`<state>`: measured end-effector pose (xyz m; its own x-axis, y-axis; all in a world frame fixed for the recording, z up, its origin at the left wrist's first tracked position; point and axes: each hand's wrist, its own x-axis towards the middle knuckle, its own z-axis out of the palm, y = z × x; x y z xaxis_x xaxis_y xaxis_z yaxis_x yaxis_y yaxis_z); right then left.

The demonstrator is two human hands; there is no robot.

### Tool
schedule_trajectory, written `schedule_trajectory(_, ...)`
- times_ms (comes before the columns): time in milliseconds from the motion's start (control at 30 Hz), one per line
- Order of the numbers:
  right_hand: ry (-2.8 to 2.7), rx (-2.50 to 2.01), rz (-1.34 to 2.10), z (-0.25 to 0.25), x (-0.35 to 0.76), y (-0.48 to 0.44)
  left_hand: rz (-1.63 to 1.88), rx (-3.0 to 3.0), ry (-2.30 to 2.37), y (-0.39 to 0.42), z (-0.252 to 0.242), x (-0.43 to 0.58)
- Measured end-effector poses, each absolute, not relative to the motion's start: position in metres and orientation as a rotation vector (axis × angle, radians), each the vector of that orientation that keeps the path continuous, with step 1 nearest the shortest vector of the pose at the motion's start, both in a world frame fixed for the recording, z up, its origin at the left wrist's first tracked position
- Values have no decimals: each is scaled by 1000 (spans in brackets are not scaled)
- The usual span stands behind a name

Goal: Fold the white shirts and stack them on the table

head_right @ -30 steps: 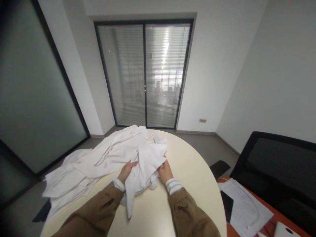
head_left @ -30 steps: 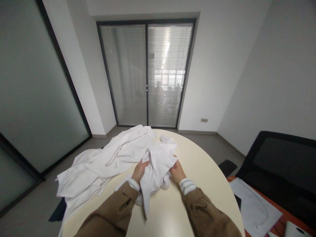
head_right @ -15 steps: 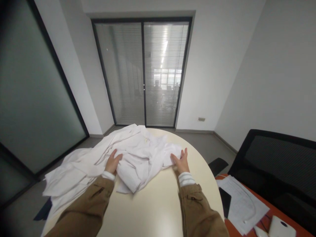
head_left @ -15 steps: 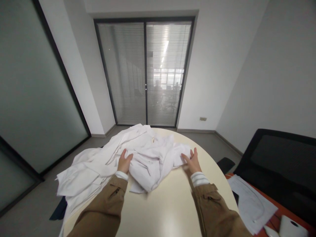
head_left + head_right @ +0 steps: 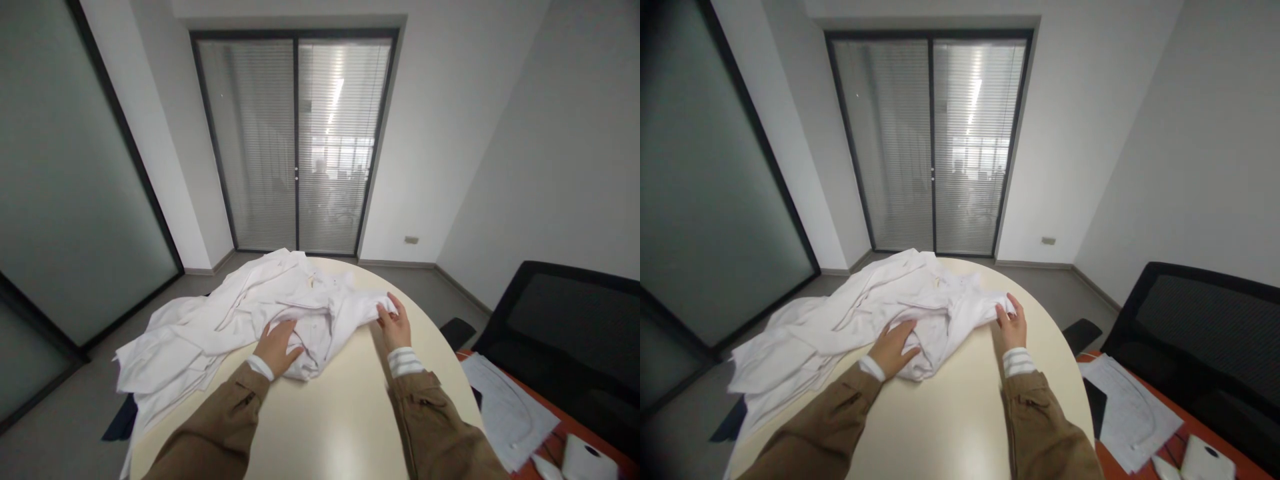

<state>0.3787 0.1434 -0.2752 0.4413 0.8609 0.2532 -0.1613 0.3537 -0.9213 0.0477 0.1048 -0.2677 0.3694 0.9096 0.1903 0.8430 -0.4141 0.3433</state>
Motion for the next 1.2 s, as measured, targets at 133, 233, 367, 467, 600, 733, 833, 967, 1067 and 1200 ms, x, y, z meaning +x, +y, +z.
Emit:
schedule_trajectory(133,-1068,-915,960,-278,372,136,553,2452,1534,119,-277,40)
schedule_trajectory(233,-1445,-1039,952,-285,361,125,673,2393,1494,126,-280,38)
schedule_trajectory(367,-1567,-1195,828,-283,351,120,959,2308,1448,130,-279,38)
schedule_trajectory(467,-1395,-1108,795,-275,352,125,1144,2249,1453,132,-274,33)
schedule_trajectory(600,-975,-1072,749,-265,368,131,1345,2123,1553,136,-267,23)
schedule_trajectory(733,-833,-1087,828,-266,383,135,1452,2106,1602,129,-257,27)
schedule_trajectory(833,-1107,-1072,902,-274,382,135,1428,2242,1537,114,-245,40)
schedule_trajectory(967,-1557,-1258,626,-281,377,129,999,2471,1379,96,-240,54)
schedule_trajectory(1067,-1642,-1463,515,-278,375,125,717,2551,1331,93,-250,57)
schedule_trajectory(1200,-1512,-1423,597,-270,377,127,645,2537,1347,99,-260,54)
